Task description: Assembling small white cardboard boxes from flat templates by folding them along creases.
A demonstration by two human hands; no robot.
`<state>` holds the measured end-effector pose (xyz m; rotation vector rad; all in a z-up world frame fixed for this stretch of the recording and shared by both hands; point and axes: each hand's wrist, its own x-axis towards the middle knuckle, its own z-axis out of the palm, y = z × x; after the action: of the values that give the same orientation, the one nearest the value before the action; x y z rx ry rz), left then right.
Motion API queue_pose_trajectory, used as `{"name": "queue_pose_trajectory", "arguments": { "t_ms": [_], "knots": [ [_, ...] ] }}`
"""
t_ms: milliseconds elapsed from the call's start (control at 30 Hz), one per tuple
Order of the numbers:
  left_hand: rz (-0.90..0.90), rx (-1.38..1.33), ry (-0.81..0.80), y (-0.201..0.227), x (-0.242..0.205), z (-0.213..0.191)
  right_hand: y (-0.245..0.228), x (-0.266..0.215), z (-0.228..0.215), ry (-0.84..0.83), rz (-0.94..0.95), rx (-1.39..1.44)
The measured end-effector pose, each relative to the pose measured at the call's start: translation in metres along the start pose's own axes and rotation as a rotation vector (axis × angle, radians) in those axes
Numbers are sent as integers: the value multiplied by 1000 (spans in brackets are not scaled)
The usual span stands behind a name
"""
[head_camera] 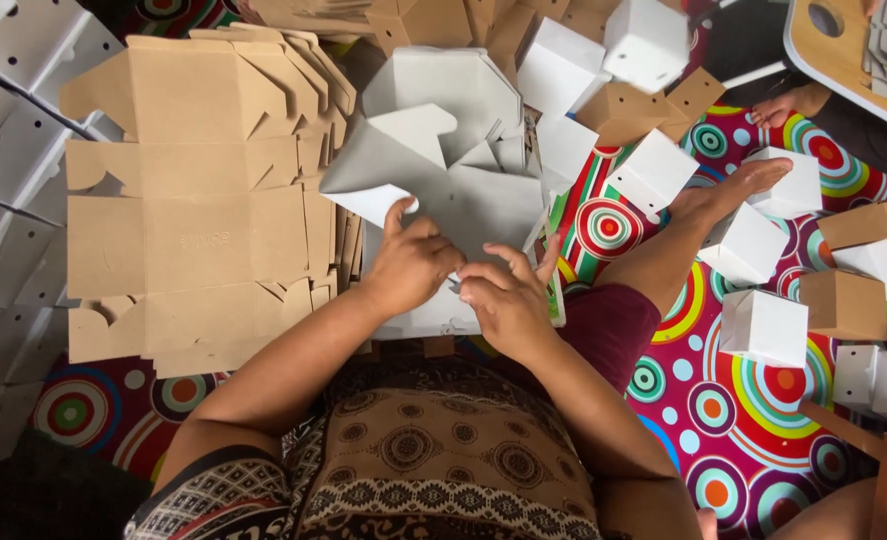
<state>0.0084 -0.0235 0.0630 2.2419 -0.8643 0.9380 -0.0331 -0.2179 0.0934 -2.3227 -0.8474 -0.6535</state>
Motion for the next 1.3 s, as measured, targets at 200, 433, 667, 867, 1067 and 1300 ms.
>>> {"name": "queue_pose_trajectory", "arguments": {
  "t_ms": [200, 433, 667, 867, 1067, 1300],
  "knots": [
    [-25, -25, 19, 1, 11, -2, 32, -1, -4, 77, 143, 147],
    [-125, -93, 36, -5, 24, -20, 51, 5, -41, 155, 275, 402],
    [-138, -171, 87, -14, 24, -19, 44, -13, -41, 62, 73, 8],
    [-94, -230, -47, -16, 25, -24, 34, -9, -45, 82, 90, 98],
    [71, -80, -192, -11, 17, -18, 50, -21, -15, 72, 0, 2],
    [-272, -378, -118, -34, -6, -14, 49, -24, -21, 66, -1, -18]
  ]
}}
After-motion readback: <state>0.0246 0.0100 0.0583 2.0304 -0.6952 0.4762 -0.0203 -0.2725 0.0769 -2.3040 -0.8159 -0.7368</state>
